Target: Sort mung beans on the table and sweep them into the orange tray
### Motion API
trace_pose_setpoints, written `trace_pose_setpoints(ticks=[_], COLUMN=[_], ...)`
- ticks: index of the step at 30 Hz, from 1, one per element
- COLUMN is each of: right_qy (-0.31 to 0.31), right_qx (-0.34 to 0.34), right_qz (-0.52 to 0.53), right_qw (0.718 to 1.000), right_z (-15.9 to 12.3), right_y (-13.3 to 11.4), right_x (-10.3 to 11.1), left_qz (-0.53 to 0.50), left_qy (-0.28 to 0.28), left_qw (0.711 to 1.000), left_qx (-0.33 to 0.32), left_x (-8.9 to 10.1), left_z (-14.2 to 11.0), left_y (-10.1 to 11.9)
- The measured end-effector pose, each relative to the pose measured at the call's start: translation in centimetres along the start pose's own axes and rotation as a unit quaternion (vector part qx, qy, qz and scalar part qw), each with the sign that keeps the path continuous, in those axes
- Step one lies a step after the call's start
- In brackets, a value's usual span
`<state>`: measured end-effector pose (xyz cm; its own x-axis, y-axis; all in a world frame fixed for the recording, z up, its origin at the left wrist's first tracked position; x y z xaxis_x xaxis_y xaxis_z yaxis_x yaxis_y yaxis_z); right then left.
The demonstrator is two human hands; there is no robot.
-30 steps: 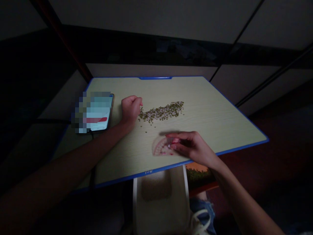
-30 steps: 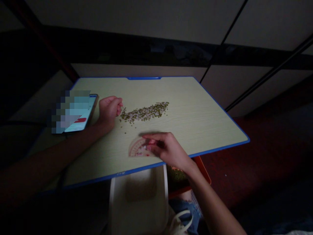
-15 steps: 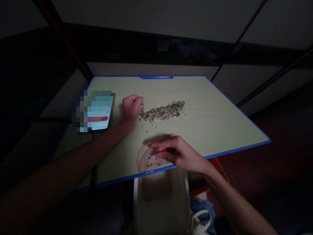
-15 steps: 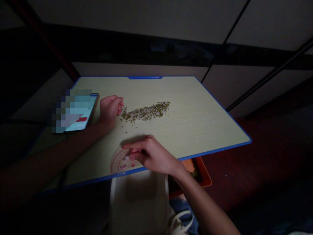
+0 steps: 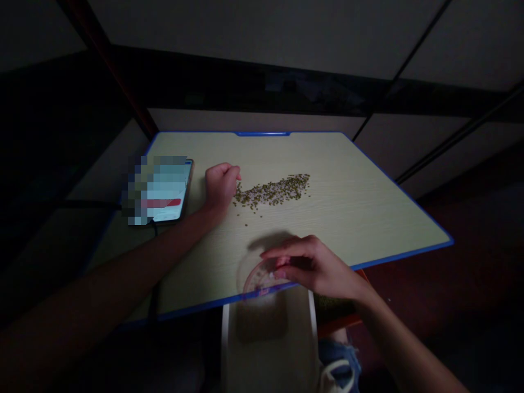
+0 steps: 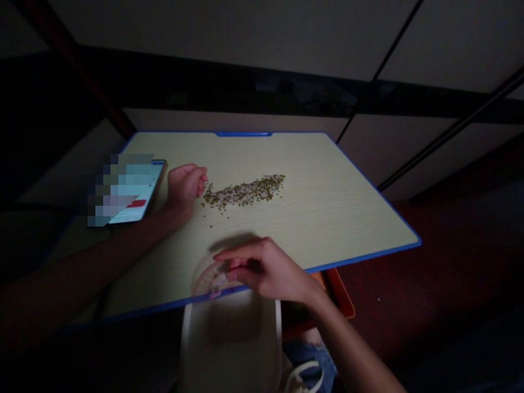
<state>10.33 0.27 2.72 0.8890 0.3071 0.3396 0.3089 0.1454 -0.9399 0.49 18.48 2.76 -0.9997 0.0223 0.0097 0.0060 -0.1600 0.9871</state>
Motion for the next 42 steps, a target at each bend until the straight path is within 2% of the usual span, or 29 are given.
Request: trace_pose_setpoints(ticks=[4,8,14,18,22,28,32,35,38,42], right_qy=[0.117,0.189,0.209,0.231,0.279,0.344,0.359,0.342,0.334,0.330], right_qx=[-0.044,-0.077,-0.054,-0.075,-0.095,-0.131,-0.139,-0.098,-0.063,-0.023], right_qz=[0.016,0.007,-0.143,-0.210,-0.188,-0.147,-0.116,-0.091,-0.063,-0.011], right_qw=[0.992,0.979,0.966,0.947,0.937,0.918,0.915,0.930,0.938,0.944], right_z=[-0.8,0.4,4.4,5.6,4.8,1.4,-0.5,-1.1,-1.6,-1.1], right_y=[1.8,2.6,-0.5,-0.9,0.1,1.9,3.0,2.6,2.0,2.4], right_x=[2.0,1.8,0.0,0.6,2.9,6.7,8.3,9.7,12.6,17.8], left_qz=[-0.013,-0.035,-0.055,-0.059,-0.047,-0.037,-0.035,-0.031,-0.024,-0.011], left_qy=[0.007,0.031,0.102,0.130,0.097,0.038,0.020,0.009,-0.001,-0.009], left_qw=[1.000,0.999,0.993,0.990,0.994,0.998,0.999,0.999,1.000,1.000], left_qx=[-0.005,-0.011,-0.012,-0.012,-0.021,-0.039,-0.027,-0.018,-0.008,0.002], left_x=[0.4,1.3,3.1,3.6,2.8,1.5,1.1,0.9,0.6,0.5], left_z=[0.1,0.4,0.9,1.0,0.8,0.6,0.6,0.5,0.4,0.2], left_y=[-0.1,-0.1,0.2,0.1,0.1,0.4,0.2,0.1,0.0,0.0])
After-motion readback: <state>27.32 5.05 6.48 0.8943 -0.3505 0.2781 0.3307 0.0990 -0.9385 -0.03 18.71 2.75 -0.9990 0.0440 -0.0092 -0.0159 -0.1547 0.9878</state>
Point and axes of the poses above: each hand's wrist, its own z-axis towards the middle knuckle, its own x-axis out of the back of the hand, y = z × x, the point moved 10 cm from there along z, towards the middle knuckle, and after that the axes turned 2 degrees about -y, right-handed, at the moved point
